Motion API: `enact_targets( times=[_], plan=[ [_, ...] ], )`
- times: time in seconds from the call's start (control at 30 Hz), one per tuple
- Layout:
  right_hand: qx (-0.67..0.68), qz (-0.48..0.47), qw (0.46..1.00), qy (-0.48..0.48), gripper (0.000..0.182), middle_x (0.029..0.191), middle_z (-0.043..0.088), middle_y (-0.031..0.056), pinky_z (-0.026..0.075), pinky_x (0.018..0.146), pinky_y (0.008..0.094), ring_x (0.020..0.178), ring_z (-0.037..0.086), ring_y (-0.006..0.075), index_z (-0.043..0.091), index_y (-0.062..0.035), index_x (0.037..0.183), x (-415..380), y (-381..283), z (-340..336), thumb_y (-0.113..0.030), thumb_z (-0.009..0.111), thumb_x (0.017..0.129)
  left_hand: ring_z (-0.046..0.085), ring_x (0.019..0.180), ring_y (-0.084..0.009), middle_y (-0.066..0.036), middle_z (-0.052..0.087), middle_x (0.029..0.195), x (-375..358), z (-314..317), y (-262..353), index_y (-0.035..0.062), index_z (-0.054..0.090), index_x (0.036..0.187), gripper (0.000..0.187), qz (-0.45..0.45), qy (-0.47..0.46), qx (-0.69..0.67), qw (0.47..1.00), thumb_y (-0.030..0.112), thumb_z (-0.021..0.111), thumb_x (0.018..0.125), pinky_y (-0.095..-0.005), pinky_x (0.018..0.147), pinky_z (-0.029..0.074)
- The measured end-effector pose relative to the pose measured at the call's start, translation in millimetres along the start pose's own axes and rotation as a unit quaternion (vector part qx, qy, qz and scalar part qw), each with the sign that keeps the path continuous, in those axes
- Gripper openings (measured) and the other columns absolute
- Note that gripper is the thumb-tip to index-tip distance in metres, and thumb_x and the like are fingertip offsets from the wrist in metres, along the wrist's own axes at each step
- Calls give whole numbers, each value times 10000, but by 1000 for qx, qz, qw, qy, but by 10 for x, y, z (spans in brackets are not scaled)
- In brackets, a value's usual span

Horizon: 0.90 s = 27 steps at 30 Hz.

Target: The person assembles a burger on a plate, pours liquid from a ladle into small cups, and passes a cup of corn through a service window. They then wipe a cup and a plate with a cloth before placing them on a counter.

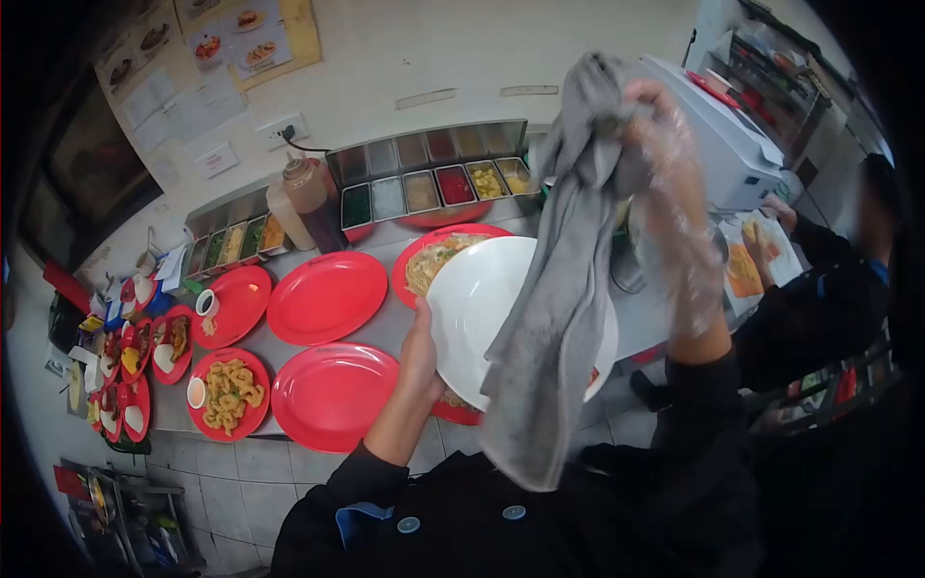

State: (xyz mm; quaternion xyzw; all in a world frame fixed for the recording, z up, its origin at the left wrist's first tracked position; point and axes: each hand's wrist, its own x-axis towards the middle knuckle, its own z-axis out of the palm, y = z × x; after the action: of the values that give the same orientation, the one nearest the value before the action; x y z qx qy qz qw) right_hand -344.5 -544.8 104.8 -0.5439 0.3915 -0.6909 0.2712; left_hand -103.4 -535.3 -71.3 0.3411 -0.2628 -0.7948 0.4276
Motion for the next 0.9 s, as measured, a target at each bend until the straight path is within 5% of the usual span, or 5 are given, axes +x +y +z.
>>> enact_targets(
  times=[0.17,0.37,0.47,0.63,0.9],
  plan=[
    [-419,-19,786,-454,274,1113,571,66,411,920,353,1070,528,219,625,-94,1064,-364,81,307,-227,649,825,517,1145,-256,-132,491,1290,-146,-337,-139,24,358,1339,595,-51,-66,-108,991,477,347,953,-391,951,423],
    [-458,40,853,-247,491,1313,485,122,340,1031,349,1257,406,295,517,-124,1268,929,1956,576,-343,591,835,598,967,-227,-121,571,1132,-375,-585,14,3,426,1257,533,143,115,-77,980,440,386,954,-364,839,486],
    [-623,-4,748,-228,631,1349,444,142,298,1053,443,1291,365,302,435,-104,1334,1516,2712,679,-359,636,792,544,1078,-239,-132,492,1251,-525,-612,204,10,365,1320,567,232,156,-75,957,445,374,956,-375,904,445],
    [-694,-56,687,-208,300,1047,635,90,339,879,611,1066,550,260,646,-105,1024,1709,3187,664,-242,608,759,434,1206,-240,-94,424,1336,-857,-882,274,21,311,1367,616,284,276,-21,918,460,402,945,-374,992,358],
    [-700,-129,654,-255,444,871,658,143,432,746,475,864,633,304,664,-25,878,1270,3211,187,-422,706,684,409,1236,-262,-92,363,1399,-546,-901,294,67,292,1392,615,304,266,-75,912,457,425,935,-386,1022,331]
  ],
)
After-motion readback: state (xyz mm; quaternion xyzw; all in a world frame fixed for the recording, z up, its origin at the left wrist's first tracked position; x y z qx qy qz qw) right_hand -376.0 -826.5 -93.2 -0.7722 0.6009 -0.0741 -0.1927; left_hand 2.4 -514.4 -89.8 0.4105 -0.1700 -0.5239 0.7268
